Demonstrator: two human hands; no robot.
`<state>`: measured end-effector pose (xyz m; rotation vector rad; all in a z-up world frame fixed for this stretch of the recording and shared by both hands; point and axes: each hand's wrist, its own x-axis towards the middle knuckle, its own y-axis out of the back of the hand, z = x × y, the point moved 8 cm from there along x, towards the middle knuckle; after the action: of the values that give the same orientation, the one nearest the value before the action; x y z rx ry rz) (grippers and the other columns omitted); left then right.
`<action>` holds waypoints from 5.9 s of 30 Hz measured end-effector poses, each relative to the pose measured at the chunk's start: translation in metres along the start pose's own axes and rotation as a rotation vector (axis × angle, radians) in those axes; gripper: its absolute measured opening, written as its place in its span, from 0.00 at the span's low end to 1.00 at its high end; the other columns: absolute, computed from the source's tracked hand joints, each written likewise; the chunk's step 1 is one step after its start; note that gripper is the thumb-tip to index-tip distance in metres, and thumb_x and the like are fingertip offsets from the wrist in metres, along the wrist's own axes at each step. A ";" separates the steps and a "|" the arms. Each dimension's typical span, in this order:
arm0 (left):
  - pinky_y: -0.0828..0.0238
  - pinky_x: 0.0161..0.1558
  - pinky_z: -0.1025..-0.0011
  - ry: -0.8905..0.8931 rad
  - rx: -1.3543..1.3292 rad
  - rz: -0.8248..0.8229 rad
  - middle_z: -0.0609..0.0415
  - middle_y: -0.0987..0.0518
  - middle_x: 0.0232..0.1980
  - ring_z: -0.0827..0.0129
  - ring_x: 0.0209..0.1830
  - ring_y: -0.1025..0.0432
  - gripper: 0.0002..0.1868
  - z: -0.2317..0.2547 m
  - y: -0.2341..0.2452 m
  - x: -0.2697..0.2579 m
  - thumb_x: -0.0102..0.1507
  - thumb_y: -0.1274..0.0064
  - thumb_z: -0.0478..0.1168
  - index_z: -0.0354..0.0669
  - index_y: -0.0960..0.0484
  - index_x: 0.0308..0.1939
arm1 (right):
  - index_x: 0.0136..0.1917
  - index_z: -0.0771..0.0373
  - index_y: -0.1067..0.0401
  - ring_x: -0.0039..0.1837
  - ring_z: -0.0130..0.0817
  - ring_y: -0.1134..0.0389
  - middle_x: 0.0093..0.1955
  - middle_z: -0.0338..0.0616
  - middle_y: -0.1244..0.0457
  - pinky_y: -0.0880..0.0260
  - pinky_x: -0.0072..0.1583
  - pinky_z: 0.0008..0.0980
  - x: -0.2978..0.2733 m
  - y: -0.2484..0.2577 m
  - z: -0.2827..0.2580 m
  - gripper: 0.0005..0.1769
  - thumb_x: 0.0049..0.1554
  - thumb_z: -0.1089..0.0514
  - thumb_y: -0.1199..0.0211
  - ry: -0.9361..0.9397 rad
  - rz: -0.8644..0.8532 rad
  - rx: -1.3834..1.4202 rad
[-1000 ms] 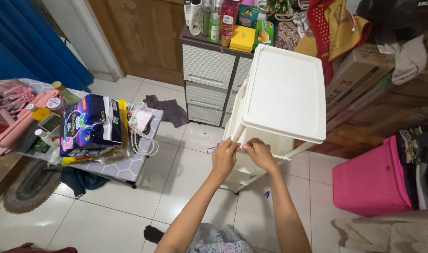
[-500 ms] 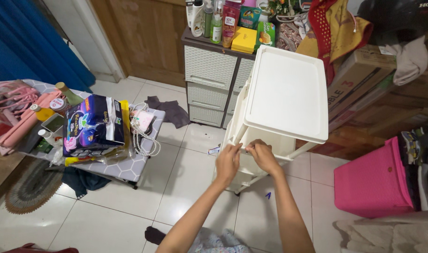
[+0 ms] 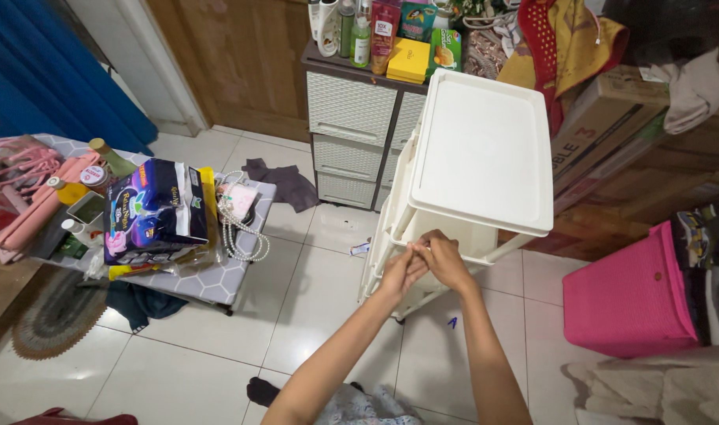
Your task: The person assembles a white plastic rolling cart by inserting vertical support rods into the base and attaching the top tray. They also handle a black pouch and a pearl necklace, placing them on a nearby table.
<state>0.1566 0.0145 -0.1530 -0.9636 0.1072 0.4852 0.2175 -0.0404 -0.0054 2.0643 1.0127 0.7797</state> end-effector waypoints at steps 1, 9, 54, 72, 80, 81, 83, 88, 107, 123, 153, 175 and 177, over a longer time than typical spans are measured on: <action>0.24 0.61 0.62 0.008 -0.010 0.001 0.43 0.21 0.55 0.59 0.55 0.23 0.26 0.004 0.000 0.001 0.71 0.55 0.52 0.29 0.26 0.59 | 0.51 0.66 0.30 0.52 0.46 0.31 0.48 0.50 0.32 0.40 0.60 0.44 0.000 0.001 -0.002 0.17 0.62 0.48 0.42 -0.001 0.013 0.004; 0.23 0.61 0.67 0.118 -0.202 -0.056 0.44 0.19 0.56 0.62 0.56 0.22 0.19 0.009 0.002 0.004 0.67 0.49 0.39 0.30 0.23 0.58 | 0.48 0.69 0.30 0.50 0.47 0.30 0.48 0.53 0.33 0.31 0.53 0.39 -0.006 0.013 -0.015 0.16 0.59 0.52 0.36 0.011 0.097 0.132; 0.22 0.43 0.55 -0.209 2.042 0.033 0.39 0.20 0.46 0.49 0.45 0.21 0.55 0.026 -0.014 0.006 0.59 0.47 0.26 0.62 0.62 0.81 | 0.49 0.74 0.36 0.53 0.62 0.33 0.53 0.66 0.38 0.32 0.55 0.49 -0.025 0.047 0.022 0.18 0.56 0.57 0.33 -0.159 -0.123 -0.206; 0.22 0.44 0.56 -0.182 2.037 0.031 0.39 0.20 0.47 0.49 0.47 0.21 0.59 0.018 -0.005 0.017 0.58 0.44 0.26 0.65 0.65 0.81 | 0.47 0.72 0.36 0.50 0.63 0.33 0.47 0.63 0.37 0.32 0.52 0.52 -0.037 0.046 0.014 0.18 0.54 0.58 0.32 -0.107 0.121 -0.262; 0.22 0.43 0.56 -0.238 2.039 0.028 0.39 0.20 0.46 0.49 0.45 0.21 0.58 0.017 -0.004 0.017 0.57 0.43 0.26 0.59 0.63 0.82 | 0.51 0.72 0.38 0.51 0.62 0.39 0.52 0.63 0.40 0.37 0.54 0.53 -0.047 0.036 0.027 0.19 0.55 0.59 0.33 -0.083 0.192 -0.251; 0.22 0.43 0.56 -0.240 2.041 0.028 0.39 0.20 0.46 0.49 0.45 0.21 0.58 0.017 -0.004 0.017 0.57 0.44 0.26 0.59 0.63 0.82 | 0.51 0.71 0.38 0.51 0.62 0.39 0.52 0.63 0.40 0.37 0.54 0.52 -0.048 0.036 0.027 0.20 0.54 0.58 0.32 -0.028 0.233 -0.269; 0.22 0.42 0.55 -0.243 2.045 0.032 0.39 0.19 0.45 0.48 0.44 0.21 0.57 0.016 -0.005 0.017 0.58 0.44 0.27 0.59 0.63 0.83 | 0.51 0.69 0.38 0.52 0.61 0.38 0.53 0.62 0.40 0.37 0.54 0.52 -0.053 0.034 0.024 0.20 0.53 0.58 0.32 0.085 0.314 -0.303; 0.23 0.42 0.55 -0.297 2.064 0.001 0.39 0.19 0.44 0.49 0.43 0.21 0.58 0.027 -0.016 0.004 0.56 0.44 0.26 0.53 0.63 0.82 | 0.51 0.69 0.40 0.55 0.58 0.40 0.55 0.60 0.42 0.39 0.57 0.52 -0.058 0.028 0.035 0.17 0.57 0.62 0.33 0.124 0.361 -0.265; 0.21 0.58 0.67 0.105 -0.090 -0.212 0.48 0.19 0.48 0.64 0.50 0.21 0.16 0.039 0.003 -0.106 0.66 0.52 0.35 0.23 0.25 0.53 | 0.51 0.67 0.30 0.41 0.25 0.35 0.40 0.37 0.34 0.33 0.42 0.26 -0.099 -0.035 -0.037 0.11 0.58 0.59 0.34 -0.361 0.306 0.848; 0.48 0.23 0.76 0.246 -0.530 0.198 0.62 0.39 0.22 0.75 0.20 0.46 0.12 0.055 0.151 -0.035 0.61 0.50 0.41 0.49 0.34 0.24 | 0.59 0.73 0.32 0.53 0.52 0.37 0.46 0.57 0.35 0.48 0.62 0.50 0.023 -0.031 -0.079 0.32 0.50 0.51 0.28 -0.262 0.747 -0.028; 0.45 0.23 0.76 0.338 0.432 -0.126 0.56 0.21 0.49 0.77 0.23 0.42 0.21 0.130 0.117 0.129 0.64 0.49 0.38 0.42 0.25 0.62 | 0.73 0.73 0.48 0.73 0.50 0.44 0.71 0.60 0.44 0.49 0.73 0.47 0.018 -0.057 -0.072 0.39 0.57 0.56 0.35 -0.281 0.983 0.047; 0.21 0.55 0.65 0.715 -0.053 -0.367 0.36 0.23 0.63 0.60 0.49 0.22 0.29 0.075 0.028 0.106 0.69 0.60 0.52 0.31 0.29 0.65 | 0.60 0.69 0.36 0.59 0.47 0.36 0.57 0.55 0.41 0.33 0.60 0.42 -0.100 -0.002 -0.041 0.21 0.53 0.65 0.38 -0.582 0.908 -0.144; 0.23 0.47 0.69 0.706 -0.017 -0.396 0.37 0.22 0.61 0.66 0.41 0.25 0.29 0.067 0.022 0.105 0.69 0.59 0.52 0.32 0.27 0.64 | 0.59 0.69 0.36 0.59 0.47 0.36 0.57 0.54 0.41 0.33 0.60 0.42 -0.096 -0.011 -0.051 0.21 0.53 0.65 0.37 -0.550 0.887 -0.170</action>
<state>0.2318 0.1159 -0.1627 -1.1060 0.5363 -0.2345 0.1248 -0.0992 -0.0044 2.3506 -0.3008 0.5990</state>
